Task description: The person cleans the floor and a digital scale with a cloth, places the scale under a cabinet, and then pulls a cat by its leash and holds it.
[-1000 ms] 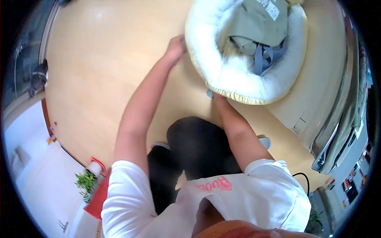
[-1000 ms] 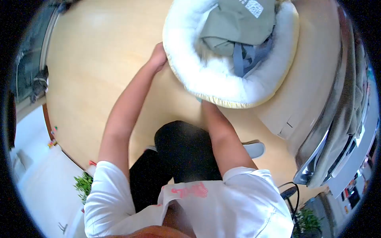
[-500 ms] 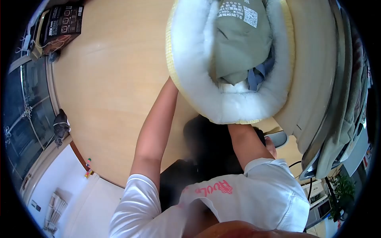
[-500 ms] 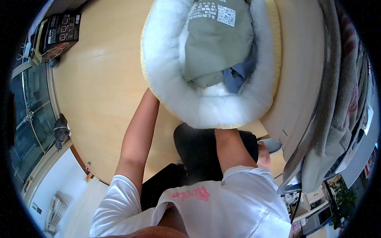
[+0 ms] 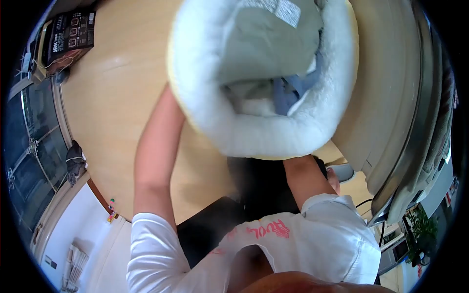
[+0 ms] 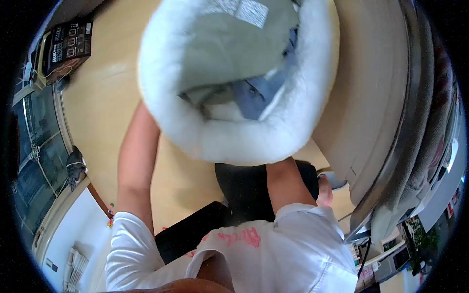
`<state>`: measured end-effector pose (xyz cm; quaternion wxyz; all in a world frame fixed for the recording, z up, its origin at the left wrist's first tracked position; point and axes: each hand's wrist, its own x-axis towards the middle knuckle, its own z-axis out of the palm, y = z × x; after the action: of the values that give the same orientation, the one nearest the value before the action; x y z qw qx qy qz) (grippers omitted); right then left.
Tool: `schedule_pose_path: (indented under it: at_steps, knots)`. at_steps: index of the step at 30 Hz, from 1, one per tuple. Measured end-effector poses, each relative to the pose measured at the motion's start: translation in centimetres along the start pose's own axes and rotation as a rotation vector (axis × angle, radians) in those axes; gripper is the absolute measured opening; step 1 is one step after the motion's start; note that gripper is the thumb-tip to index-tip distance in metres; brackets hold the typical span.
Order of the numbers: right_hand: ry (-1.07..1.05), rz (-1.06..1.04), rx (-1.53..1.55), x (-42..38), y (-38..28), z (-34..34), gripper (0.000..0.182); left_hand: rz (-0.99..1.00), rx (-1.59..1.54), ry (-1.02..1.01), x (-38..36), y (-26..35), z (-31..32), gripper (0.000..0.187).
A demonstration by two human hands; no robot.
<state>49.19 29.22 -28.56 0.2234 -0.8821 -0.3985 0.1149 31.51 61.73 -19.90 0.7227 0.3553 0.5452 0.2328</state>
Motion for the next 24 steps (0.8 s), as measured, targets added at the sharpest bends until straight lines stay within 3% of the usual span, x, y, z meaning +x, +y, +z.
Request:
schedule_pose_path:
  at_steps: [5,10,11,14,24]
  knots:
    - [0.021,0.017,0.012,-0.2,-0.5,0.1,0.066,-0.025,-0.055,0.178,-1.9,4.0,-12.5,0.034]
    - [0.029,0.039,0.122,0.5,-1.5,0.4,0.068,-0.07,-0.126,0.379,-7.4,3.3,-24.0,0.033]
    - [0.02,0.048,0.193,0.7,-1.5,0.4,0.069,-0.074,-0.14,0.41,-8.0,2.8,-25.4,0.033]
    - [0.072,-0.232,-0.194,0.0,0.3,1.9,0.069,-0.068,-0.181,0.483,-9.7,1.7,-28.6,0.033]
    - [0.027,-0.178,-0.021,0.4,-0.1,0.9,0.072,-0.033,-0.268,0.678,-12.9,0.3,-38.5,0.031]
